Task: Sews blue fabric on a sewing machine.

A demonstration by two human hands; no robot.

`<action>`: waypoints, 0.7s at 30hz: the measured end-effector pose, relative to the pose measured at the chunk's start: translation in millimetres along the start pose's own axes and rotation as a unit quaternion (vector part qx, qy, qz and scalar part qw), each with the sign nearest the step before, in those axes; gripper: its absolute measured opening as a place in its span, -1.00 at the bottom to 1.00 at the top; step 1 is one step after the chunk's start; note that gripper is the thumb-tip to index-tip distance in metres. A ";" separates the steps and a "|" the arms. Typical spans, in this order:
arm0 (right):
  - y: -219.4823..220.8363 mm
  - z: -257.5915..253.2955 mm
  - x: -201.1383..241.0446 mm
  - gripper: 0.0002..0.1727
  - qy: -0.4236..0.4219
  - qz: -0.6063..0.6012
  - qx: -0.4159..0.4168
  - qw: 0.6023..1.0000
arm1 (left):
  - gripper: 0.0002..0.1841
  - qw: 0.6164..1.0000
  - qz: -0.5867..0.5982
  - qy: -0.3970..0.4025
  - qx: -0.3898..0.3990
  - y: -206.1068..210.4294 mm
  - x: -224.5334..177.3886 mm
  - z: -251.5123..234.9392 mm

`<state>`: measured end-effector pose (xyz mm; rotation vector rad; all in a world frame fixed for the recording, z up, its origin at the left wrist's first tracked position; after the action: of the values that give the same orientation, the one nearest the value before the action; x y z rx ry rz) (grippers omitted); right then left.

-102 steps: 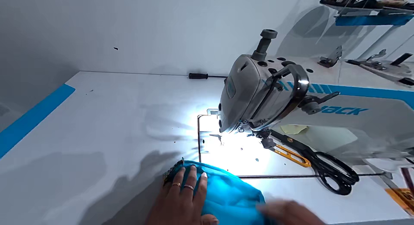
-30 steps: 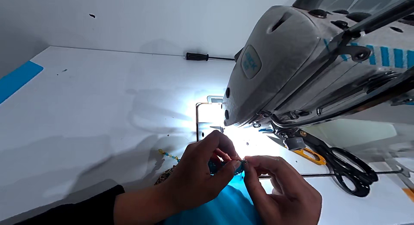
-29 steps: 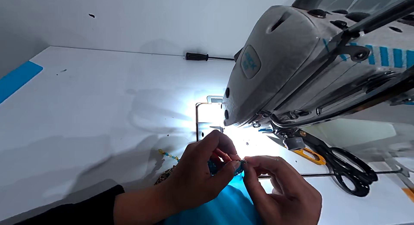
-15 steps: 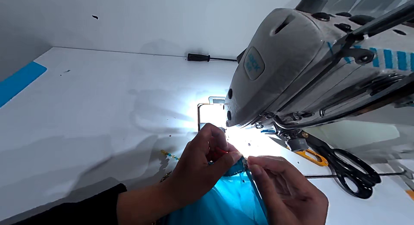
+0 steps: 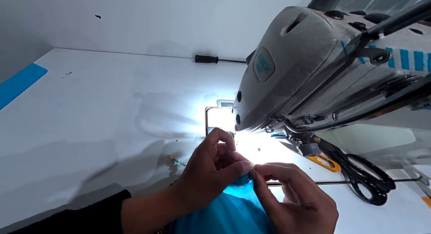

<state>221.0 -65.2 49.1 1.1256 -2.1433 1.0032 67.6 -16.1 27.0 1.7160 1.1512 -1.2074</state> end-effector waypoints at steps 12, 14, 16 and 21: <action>0.3 8.5 20.3 -0.90 -0.072 0.135 -0.064 0.986 | -0.62 0.998 0.053 -0.013 0.020 6.7 -2.7 2.6; 3.1 10.3 24.1 -0.90 -0.099 0.161 -0.064 0.980 | -0.61 0.998 0.054 -0.016 0.019 6.4 -2.7 2.6; 5.8 10.9 25.7 -0.91 -0.117 0.177 -0.059 0.975 | -0.62 0.998 0.052 -0.024 0.016 5.4 -1.7 1.9; 4.6 7.0 23.9 -0.92 -0.105 0.149 -0.036 0.983 | -0.66 0.999 0.032 -0.035 0.006 2.1 -1.0 0.2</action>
<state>203.9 -80.1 60.3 0.9291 -2.5528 0.9568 69.4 -17.3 28.0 1.6930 1.0428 -1.2280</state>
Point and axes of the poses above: each hand's wrist, its own z-axis away from the middle knuckle, its own y-axis out of the palm, x = y × z, the point moved 7 cm from there along -z, towards the middle knuckle, and after that the axes turned 7 degrees about y, right-handed, at the moved point
